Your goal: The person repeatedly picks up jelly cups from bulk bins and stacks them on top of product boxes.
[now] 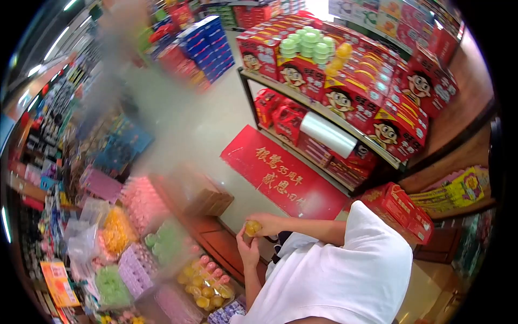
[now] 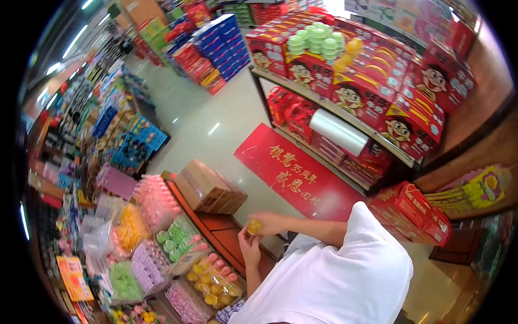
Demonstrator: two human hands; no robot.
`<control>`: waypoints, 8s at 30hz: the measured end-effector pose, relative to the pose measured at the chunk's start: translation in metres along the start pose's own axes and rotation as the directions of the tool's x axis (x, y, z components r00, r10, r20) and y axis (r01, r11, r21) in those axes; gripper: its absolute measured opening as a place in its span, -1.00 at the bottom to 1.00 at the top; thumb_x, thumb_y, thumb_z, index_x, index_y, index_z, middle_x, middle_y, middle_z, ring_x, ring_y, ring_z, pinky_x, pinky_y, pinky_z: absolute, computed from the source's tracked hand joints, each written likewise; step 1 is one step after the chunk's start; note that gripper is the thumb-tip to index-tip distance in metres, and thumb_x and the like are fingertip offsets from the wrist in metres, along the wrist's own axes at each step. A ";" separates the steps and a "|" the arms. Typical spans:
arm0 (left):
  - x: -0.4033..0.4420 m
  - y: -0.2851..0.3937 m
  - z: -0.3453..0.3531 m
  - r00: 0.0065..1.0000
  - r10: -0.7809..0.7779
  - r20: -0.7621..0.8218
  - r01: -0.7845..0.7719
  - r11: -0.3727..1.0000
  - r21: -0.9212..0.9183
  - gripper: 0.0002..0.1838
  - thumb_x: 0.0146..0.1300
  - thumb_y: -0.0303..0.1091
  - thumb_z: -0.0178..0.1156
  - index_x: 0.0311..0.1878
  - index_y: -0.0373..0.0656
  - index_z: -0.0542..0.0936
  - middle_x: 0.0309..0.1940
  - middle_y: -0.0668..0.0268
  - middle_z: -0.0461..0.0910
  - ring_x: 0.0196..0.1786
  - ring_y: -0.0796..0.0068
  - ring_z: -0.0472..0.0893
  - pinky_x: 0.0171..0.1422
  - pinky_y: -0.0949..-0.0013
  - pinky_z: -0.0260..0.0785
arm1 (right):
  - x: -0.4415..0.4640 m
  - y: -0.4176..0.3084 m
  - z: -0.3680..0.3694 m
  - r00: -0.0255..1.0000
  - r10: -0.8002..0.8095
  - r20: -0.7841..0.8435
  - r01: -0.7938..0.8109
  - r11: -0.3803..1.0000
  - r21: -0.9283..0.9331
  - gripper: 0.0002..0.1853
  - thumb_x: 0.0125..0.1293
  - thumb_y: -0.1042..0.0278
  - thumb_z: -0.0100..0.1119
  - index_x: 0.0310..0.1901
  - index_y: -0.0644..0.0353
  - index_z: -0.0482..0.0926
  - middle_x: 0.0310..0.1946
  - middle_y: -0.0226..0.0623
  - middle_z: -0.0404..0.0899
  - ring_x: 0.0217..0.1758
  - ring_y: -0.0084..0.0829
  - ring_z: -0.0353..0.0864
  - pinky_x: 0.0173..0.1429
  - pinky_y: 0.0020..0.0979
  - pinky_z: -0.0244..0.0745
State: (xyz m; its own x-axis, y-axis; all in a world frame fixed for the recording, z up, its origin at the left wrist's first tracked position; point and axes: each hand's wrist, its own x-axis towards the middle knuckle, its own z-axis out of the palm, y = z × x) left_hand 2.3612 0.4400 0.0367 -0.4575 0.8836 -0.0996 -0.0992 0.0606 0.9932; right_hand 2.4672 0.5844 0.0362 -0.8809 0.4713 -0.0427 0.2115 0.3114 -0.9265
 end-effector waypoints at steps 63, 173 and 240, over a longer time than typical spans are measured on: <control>0.398 0.131 0.539 0.654 0.538 0.531 -0.744 0.582 0.327 -0.45 0.34 -0.33 0.17 0.30 -0.41 0.30 0.26 -0.15 0.32 0.31 -0.14 0.31 0.44 -0.02 0.11 | -0.037 0.129 -0.579 0.091 -0.206 -0.974 -0.397 0.890 -0.225 -0.25 0.17 0.20 0.40 0.30 0.43 0.32 0.23 0.14 0.40 0.27 0.07 0.40 0.34 -0.11 0.35; -0.210 -0.010 -0.132 0.852 -0.450 -0.268 0.474 0.880 0.032 -0.57 0.36 -0.43 -0.01 0.29 -0.21 0.47 0.21 0.06 0.55 0.25 0.18 0.53 0.37 0.28 0.31 | 0.075 -0.139 0.341 0.717 -0.421 0.556 0.529 0.848 -0.041 -0.35 0.03 0.13 0.37 0.18 0.17 0.44 -0.04 0.01 0.56 0.14 0.03 0.51 0.13 -0.07 0.50; 0.433 0.096 0.546 0.692 0.308 0.653 -0.474 0.876 0.089 -0.30 0.14 -0.62 0.15 0.37 -0.29 0.15 0.24 0.03 0.29 0.30 0.18 0.35 0.45 0.18 0.17 | -0.036 0.111 -0.539 0.183 -0.152 -0.971 -0.295 0.934 -0.201 -0.24 0.03 0.42 0.50 0.29 0.31 0.36 0.17 0.04 0.38 0.21 0.02 0.46 0.23 -0.19 0.49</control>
State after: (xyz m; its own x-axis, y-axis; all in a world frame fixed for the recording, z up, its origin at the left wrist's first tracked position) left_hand 2.6362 1.0816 0.1213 0.2304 0.9332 0.2758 0.2088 -0.3242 0.9227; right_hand 2.7504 1.0466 0.1358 0.2178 0.8407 0.4958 0.5423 0.3181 -0.7776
